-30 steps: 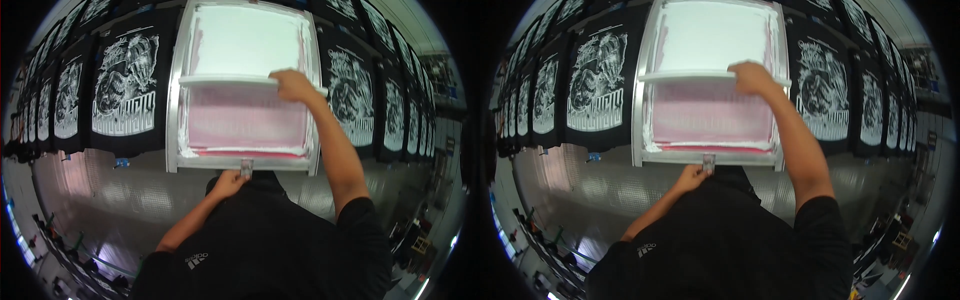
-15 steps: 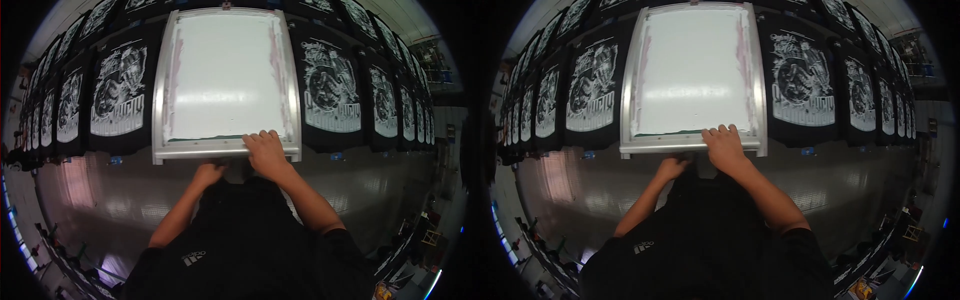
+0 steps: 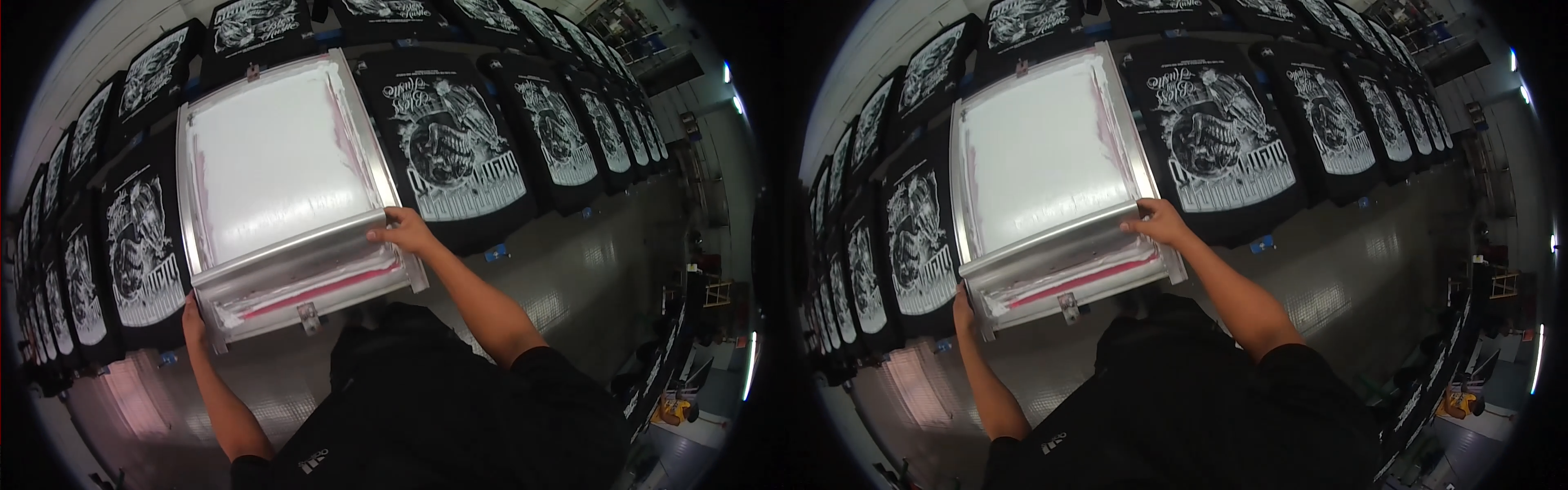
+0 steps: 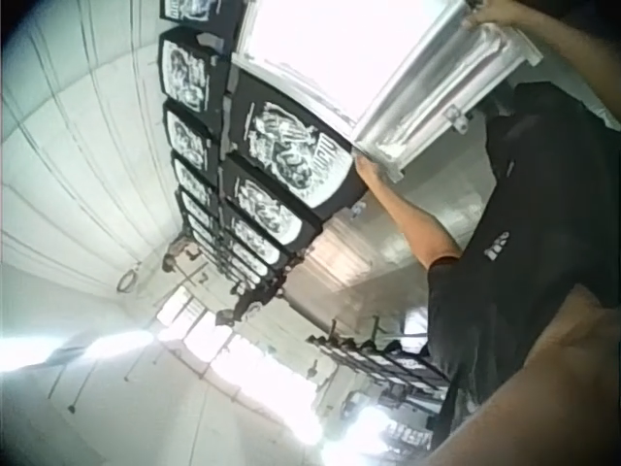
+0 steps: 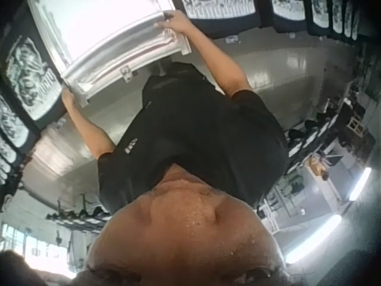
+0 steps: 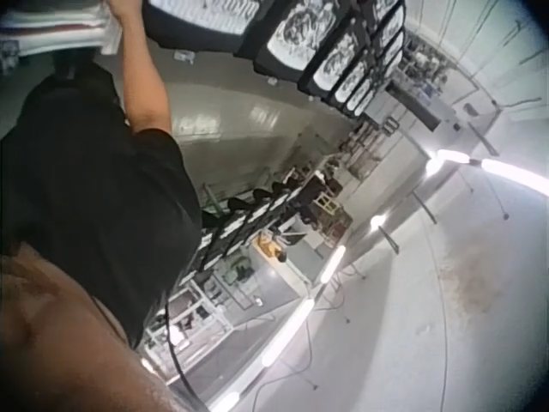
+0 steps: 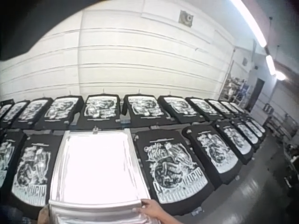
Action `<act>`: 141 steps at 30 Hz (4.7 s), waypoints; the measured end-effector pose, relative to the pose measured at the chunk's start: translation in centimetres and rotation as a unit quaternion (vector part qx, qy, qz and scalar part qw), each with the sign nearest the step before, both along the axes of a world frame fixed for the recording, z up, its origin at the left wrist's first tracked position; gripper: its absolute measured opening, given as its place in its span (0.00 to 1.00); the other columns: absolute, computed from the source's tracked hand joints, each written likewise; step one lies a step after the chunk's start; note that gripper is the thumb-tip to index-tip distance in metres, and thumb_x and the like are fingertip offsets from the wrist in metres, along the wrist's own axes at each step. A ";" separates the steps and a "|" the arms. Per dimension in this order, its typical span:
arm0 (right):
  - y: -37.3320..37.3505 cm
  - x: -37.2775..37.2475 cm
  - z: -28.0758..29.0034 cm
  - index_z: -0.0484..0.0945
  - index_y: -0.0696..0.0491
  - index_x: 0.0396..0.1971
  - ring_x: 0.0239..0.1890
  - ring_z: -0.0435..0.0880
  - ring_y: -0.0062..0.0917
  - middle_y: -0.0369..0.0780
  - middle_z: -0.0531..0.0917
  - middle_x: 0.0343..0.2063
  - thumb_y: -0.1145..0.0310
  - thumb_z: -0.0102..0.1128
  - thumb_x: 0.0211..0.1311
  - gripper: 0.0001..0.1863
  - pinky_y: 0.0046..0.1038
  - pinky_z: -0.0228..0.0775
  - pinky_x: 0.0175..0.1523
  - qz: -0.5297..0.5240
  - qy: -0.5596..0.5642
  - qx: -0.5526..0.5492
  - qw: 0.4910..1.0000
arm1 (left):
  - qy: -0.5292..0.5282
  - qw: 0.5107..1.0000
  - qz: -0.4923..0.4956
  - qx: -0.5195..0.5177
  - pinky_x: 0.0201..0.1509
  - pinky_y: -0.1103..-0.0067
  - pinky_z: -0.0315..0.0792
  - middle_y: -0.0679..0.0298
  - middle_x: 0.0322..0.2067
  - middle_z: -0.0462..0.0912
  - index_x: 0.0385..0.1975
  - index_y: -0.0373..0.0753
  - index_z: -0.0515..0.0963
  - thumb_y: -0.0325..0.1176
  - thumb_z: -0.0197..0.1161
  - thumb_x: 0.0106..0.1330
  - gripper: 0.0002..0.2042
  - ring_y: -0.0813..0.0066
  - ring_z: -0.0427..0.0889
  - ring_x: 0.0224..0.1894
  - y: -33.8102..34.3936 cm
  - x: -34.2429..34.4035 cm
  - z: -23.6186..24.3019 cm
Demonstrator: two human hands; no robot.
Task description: Manually screen printing white graphics onto black t-shirts using a large production printing press.
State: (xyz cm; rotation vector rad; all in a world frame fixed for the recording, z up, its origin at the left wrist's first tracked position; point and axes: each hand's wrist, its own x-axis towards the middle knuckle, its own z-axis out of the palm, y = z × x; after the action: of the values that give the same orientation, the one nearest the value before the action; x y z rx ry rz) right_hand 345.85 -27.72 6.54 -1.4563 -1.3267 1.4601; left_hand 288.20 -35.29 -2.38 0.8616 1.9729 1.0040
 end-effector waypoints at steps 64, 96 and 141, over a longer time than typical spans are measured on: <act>5.6 45.2 7.5 0.82 0.53 0.35 0.36 0.82 0.49 0.48 0.84 0.29 0.74 0.62 0.43 0.14 0.47 0.74 0.43 0.230 -0.429 0.157 0.859 | 0.323 0.799 -0.502 0.077 0.41 0.61 0.75 0.54 0.28 0.82 0.29 0.40 0.81 0.36 0.74 0.51 0.11 0.51 0.83 0.36 14.1 57.8 17.2; -2.4 43.7 7.0 0.78 0.56 0.38 0.40 0.80 0.42 0.43 0.82 0.33 0.80 0.61 0.39 0.19 0.46 0.67 0.55 0.251 -0.436 0.170 0.847 | 0.339 0.822 -0.434 0.142 0.42 0.66 0.69 0.60 0.31 0.78 0.31 0.39 0.77 0.27 0.71 0.42 0.14 0.58 0.77 0.37 1.1 59.8 14.1; -1.1 43.7 6.4 0.82 0.53 0.41 0.45 0.83 0.40 0.42 0.86 0.37 0.77 0.64 0.37 0.22 0.52 0.62 0.68 0.288 -0.455 0.078 0.839 | 0.292 0.851 -0.432 0.059 0.44 0.65 0.76 0.58 0.36 0.83 0.33 0.38 0.78 0.24 0.71 0.37 0.18 0.55 0.81 0.40 1.8 59.8 13.1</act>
State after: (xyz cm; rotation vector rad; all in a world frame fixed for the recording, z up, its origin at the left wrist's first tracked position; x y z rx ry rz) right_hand 389.57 -28.81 12.91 -1.8072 -2.5782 0.8961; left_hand 347.98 -33.44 10.71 2.0657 1.6305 0.3258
